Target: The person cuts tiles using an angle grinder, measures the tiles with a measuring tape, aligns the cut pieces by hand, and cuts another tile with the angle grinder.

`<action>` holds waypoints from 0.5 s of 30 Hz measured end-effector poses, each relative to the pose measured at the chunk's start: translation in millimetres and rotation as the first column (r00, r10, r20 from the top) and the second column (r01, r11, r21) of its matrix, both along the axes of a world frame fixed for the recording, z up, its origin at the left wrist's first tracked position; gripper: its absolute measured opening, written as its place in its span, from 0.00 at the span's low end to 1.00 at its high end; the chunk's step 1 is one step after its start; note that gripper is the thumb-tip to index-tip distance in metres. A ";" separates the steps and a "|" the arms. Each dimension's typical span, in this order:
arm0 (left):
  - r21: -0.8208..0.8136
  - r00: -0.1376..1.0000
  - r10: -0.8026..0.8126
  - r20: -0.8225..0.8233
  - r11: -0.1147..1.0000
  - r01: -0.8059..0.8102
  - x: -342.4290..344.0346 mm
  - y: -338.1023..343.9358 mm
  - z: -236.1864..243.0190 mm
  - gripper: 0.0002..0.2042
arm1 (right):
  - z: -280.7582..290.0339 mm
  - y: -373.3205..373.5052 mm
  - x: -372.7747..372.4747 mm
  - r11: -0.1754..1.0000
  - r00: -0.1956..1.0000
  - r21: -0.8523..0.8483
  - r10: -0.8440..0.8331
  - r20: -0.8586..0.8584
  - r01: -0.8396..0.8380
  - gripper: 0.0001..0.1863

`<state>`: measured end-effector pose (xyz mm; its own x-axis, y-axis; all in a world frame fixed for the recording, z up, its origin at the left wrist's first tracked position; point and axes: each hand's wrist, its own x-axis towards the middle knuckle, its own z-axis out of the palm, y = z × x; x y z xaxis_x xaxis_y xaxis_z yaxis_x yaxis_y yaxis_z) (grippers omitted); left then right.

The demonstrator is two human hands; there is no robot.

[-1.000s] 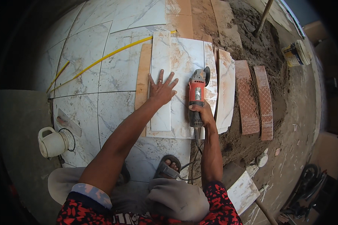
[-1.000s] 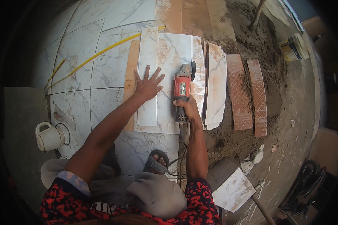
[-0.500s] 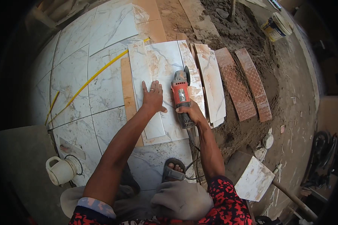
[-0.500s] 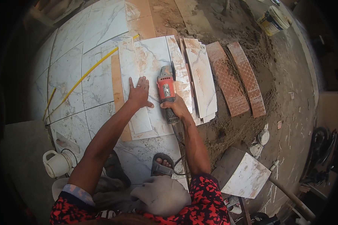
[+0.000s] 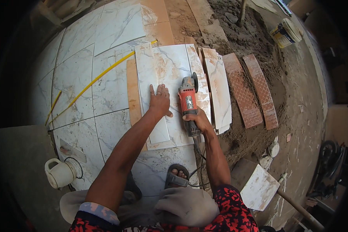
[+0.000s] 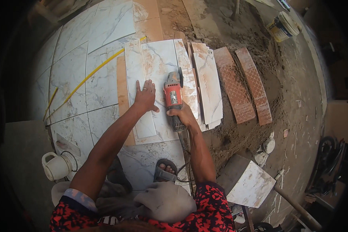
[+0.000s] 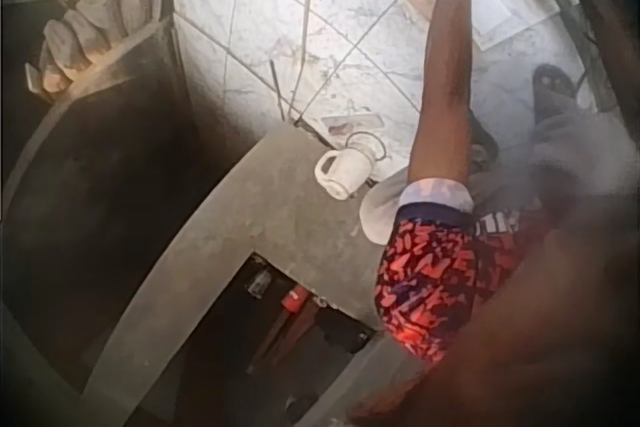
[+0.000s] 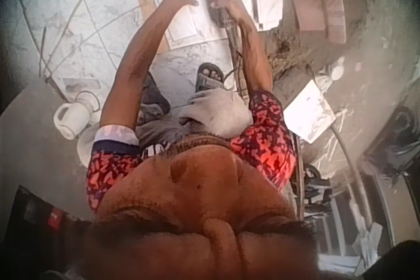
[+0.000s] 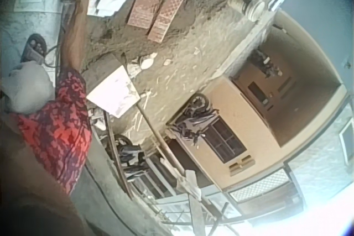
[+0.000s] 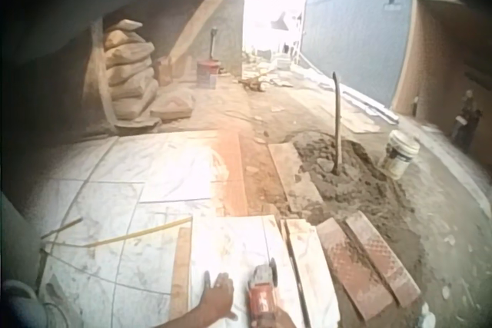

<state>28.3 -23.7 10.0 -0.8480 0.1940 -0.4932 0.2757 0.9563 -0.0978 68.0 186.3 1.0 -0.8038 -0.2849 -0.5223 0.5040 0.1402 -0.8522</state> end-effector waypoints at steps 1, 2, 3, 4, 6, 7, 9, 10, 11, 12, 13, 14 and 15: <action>-0.002 1.000 -0.002 0.006 1.000 0.002 -0.3 0.5 0.6 0.64 | -0.1 0.7 0.4 1.000 1.000 0.001 0.003 0.000 -0.003 0.31; -0.002 1.000 0.000 0.006 1.000 0.000 -0.4 0.8 1.3 0.64 | -0.8 1.3 0.7 1.000 1.000 0.001 0.004 0.004 -0.004 0.31; -0.006 1.000 -0.001 0.010 1.000 0.001 -0.8 1.7 1.5 0.64 | -1.1 2.2 1.0 1.000 1.000 0.003 0.002 0.007 -0.002 0.31; -0.011 1.000 -0.004 0.015 1.000 0.004 -1.2 2.8 1.8 0.64 | -1.8 2.6 -0.7 1.000 1.000 0.003 0.000 0.006 0.000 0.31; -0.008 1.000 -0.002 0.013 1.000 0.003 -0.7 3.5 2.5 0.64 | -2.7 2.0 -5.4 1.000 0.998 -0.002 0.011 0.060 -0.011 0.31; -0.006 1.000 0.001 0.013 1.000 -0.001 -0.5 3.7 2.6 0.64 | -2.3 1.9 -5.1 1.000 0.998 -0.002 0.008 0.059 -0.008 0.31; -0.006 1.000 0.000 0.018 1.000 0.001 0.0 3.1 2.8 0.64 | 0.5 0.6 -3.8 1.000 0.998 0.014 0.013 0.057 -0.014 0.31; -0.006 1.000 0.002 0.026 1.000 -0.002 0.1 2.6 2.6 0.64 | 3.3 0.6 -1.9 1.000 0.998 0.012 0.013 0.057 -0.013 0.31; -0.007 1.000 0.001 0.026 1.000 -0.001 -0.3 2.1 2.3 0.64 | 6.6 1.1 1.2 1.000 0.999 0.002 0.002 0.045 -0.002 0.32; -0.006 1.000 0.003 0.022 1.000 -0.003 -0.2 2.5 3.0 0.64 | 10.2 2.1 4.0 1.000 0.999 -0.006 -0.008 0.034 0.008 0.32; -0.005 1.000 0.006 0.018 1.000 -0.006 0.0 3.0 3.9 0.64 | 10.6 2.8 5.6 1.000 0.999 -0.006 -0.008 0.035 0.008 0.32; -0.004 1.000 0.007 0.019 1.000 -0.007 0.3 3.2 3.9 0.64 | 10.9 3.3 6.9 1.000 0.999 -0.008 -0.005 0.037 0.005 0.32; -0.001 1.000 0.005 0.017 1.000 -0.005 -0.1 2.8 3.5 0.64 | 11.3 3.5 6.9 1.000 0.999 -0.011 -0.001 0.037 0.002 0.33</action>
<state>28.2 -20.9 13.5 -0.8406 0.1894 -0.5075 0.2726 0.9575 -0.0942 74.9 189.8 12.4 -0.7844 -0.2895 -0.5485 0.5355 0.1301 -0.8345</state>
